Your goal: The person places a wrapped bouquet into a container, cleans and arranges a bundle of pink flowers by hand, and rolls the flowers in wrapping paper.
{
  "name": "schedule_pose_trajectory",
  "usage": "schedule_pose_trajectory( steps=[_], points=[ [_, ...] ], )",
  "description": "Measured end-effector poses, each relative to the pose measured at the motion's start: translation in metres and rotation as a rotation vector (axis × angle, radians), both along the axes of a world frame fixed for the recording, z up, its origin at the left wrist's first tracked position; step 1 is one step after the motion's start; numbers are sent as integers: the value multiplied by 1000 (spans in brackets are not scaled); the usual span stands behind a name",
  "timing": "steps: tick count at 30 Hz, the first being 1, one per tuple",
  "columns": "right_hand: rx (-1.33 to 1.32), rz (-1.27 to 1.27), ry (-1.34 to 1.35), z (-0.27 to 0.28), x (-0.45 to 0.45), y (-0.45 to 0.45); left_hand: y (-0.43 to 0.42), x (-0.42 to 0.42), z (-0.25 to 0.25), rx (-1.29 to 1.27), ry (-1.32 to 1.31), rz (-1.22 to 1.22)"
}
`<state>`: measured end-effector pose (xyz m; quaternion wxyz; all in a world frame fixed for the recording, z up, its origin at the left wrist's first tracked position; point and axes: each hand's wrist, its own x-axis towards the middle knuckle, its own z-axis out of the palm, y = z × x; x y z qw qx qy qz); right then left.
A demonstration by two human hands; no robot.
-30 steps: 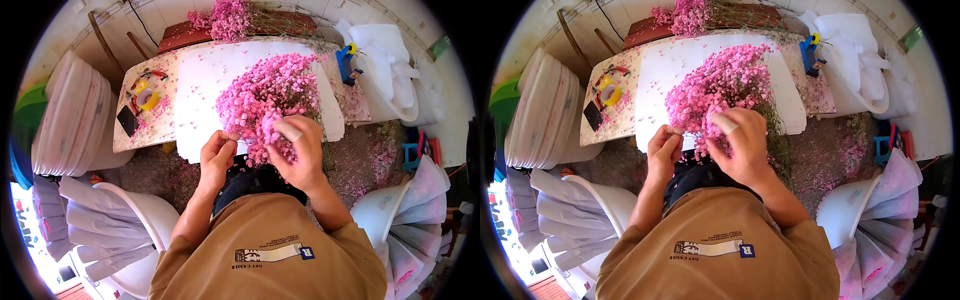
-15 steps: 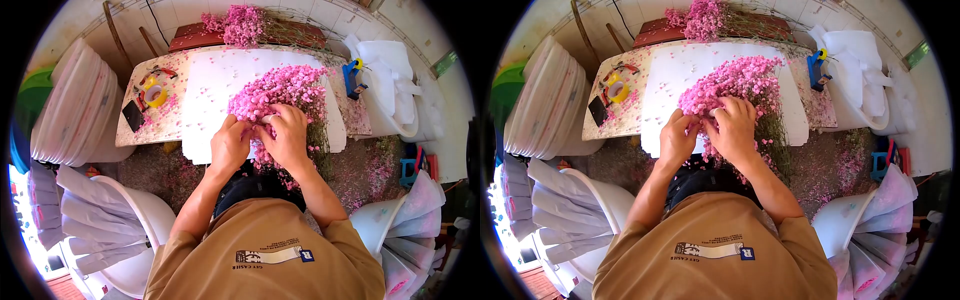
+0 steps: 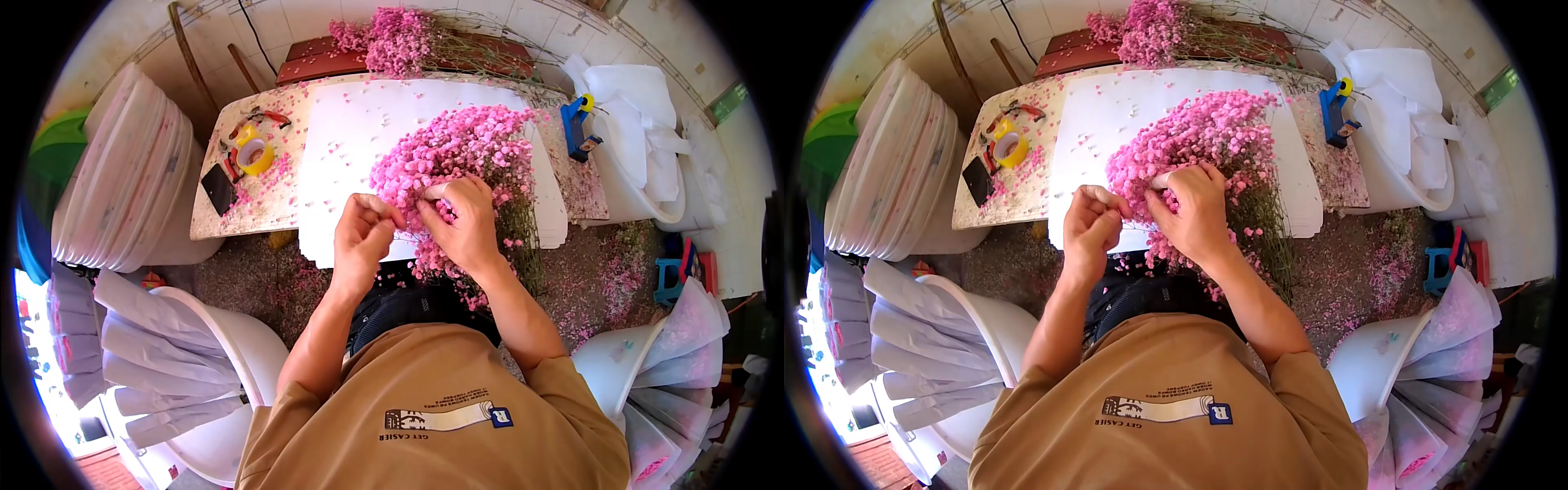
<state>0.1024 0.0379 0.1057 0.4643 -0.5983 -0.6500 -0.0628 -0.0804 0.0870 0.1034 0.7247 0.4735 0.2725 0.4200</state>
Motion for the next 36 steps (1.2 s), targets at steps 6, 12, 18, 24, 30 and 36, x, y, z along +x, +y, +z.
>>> schedule_pose_trajectory(
  steps=[6,12,18,24,30,36],
  points=[
    [0,-13,53,-2,1,1,-6,14,-15,377,185,77],
    [6,-12,101,-4,0,-3,2,25,4,717,499,309],
    [11,10,172,-10,-4,-6,7,27,0,897,621,421],
    [-89,23,489,-19,-5,-8,2,28,5,868,559,456],
    [-119,30,491,-16,-4,-8,13,28,-2,1068,625,524],
    [-176,26,591,-28,0,-9,11,9,1,58,-168,245]
  ],
)
